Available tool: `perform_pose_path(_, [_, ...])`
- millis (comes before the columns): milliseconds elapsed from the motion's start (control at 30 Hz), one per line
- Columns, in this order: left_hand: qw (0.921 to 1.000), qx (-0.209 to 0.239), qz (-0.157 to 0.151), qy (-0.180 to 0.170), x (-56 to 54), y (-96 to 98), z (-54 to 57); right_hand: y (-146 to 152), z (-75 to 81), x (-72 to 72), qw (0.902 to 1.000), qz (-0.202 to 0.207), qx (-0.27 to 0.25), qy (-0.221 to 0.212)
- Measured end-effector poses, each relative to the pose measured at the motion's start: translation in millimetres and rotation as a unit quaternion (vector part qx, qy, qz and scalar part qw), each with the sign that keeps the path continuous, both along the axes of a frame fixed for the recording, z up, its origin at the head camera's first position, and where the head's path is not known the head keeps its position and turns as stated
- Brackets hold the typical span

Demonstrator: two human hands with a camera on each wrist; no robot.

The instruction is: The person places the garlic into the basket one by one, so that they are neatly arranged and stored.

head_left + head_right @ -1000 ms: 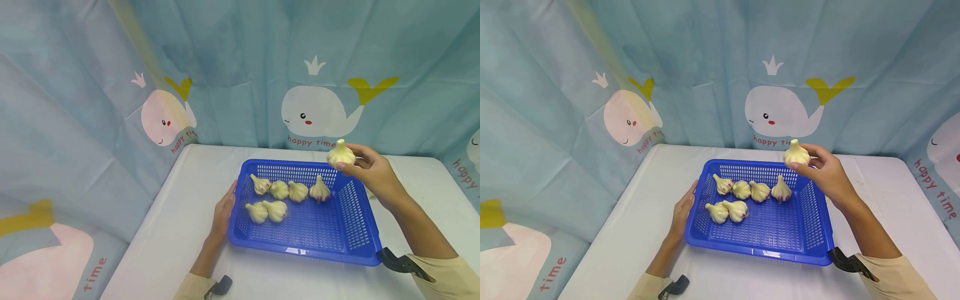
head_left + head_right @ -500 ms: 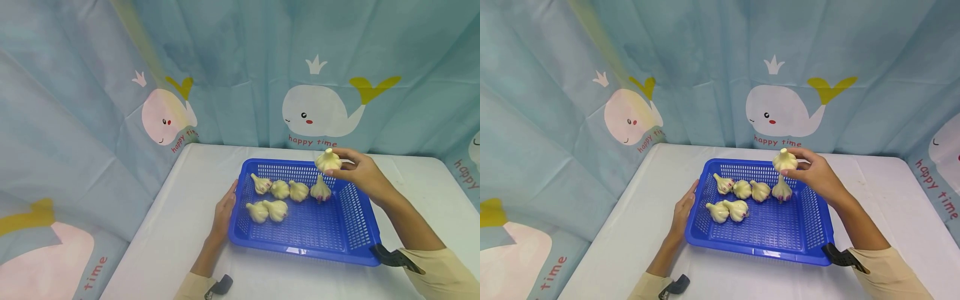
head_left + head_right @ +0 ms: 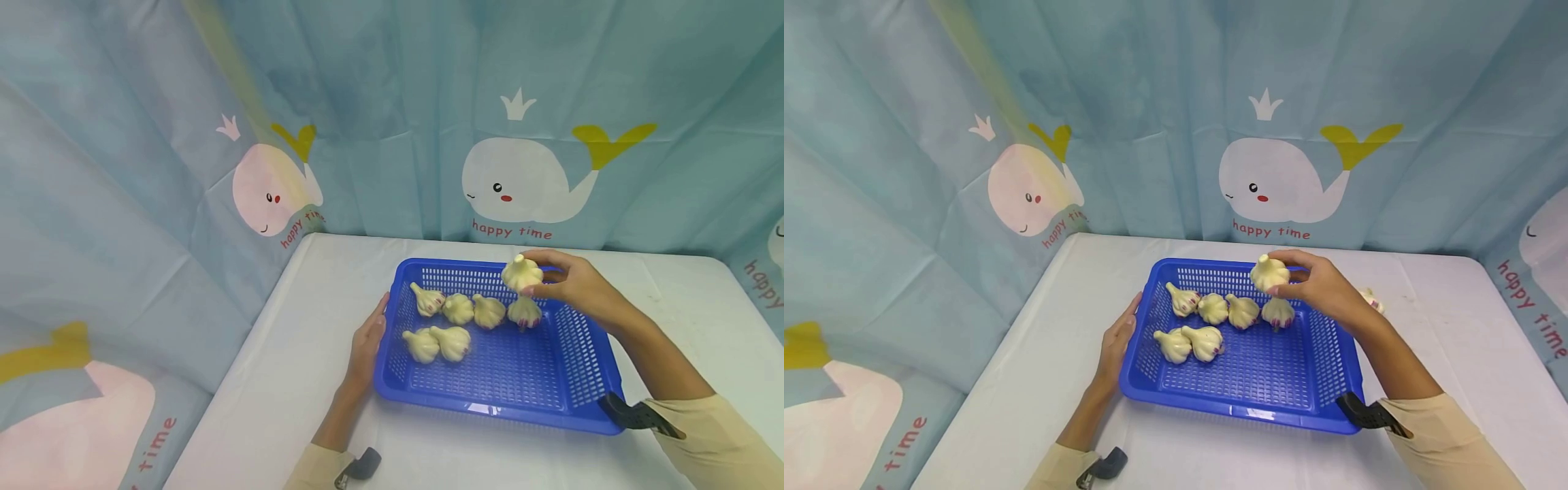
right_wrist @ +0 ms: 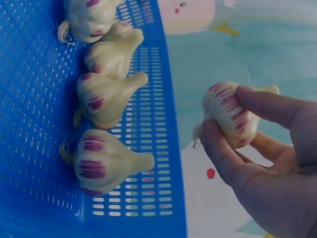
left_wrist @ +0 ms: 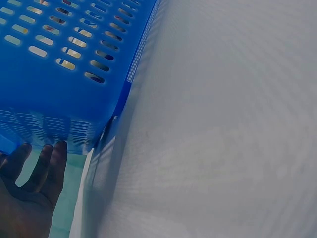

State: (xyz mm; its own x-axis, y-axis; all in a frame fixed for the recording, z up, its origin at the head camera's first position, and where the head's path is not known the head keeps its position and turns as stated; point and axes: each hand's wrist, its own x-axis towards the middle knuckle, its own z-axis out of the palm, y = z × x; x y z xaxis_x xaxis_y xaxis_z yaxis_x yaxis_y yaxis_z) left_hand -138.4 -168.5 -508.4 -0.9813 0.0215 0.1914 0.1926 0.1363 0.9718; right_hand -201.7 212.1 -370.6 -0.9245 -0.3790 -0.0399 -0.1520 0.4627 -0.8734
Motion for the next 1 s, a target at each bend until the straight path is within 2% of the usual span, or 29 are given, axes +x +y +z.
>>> perform_pose_path(233, [1.0000, -0.001, 0.000, 0.001, -0.2, -0.1, -1.3, -6.0, -3.4, -3.3, 0.9991, 0.027, 0.033, -0.003])
perform_pose_path(600, [1.0000, -0.003, 0.002, 0.005, 1.3, 0.3, 0.3, -10.5, -6.4, -7.0, 0.9958, 0.056, 0.054, -0.049])
perform_pose_path(800, [0.9999, -0.004, 0.007, 0.009, 0.5, 0.2, -0.3, -13.5, -8.0, -9.5, 0.9936, 0.067, 0.077, -0.047])
perform_pose_path(1000, [0.9999, -0.006, 0.003, 0.008, 0.6, 0.9, 0.7, -15.0, -10.5, -10.7, 0.9913, 0.090, 0.076, -0.060])
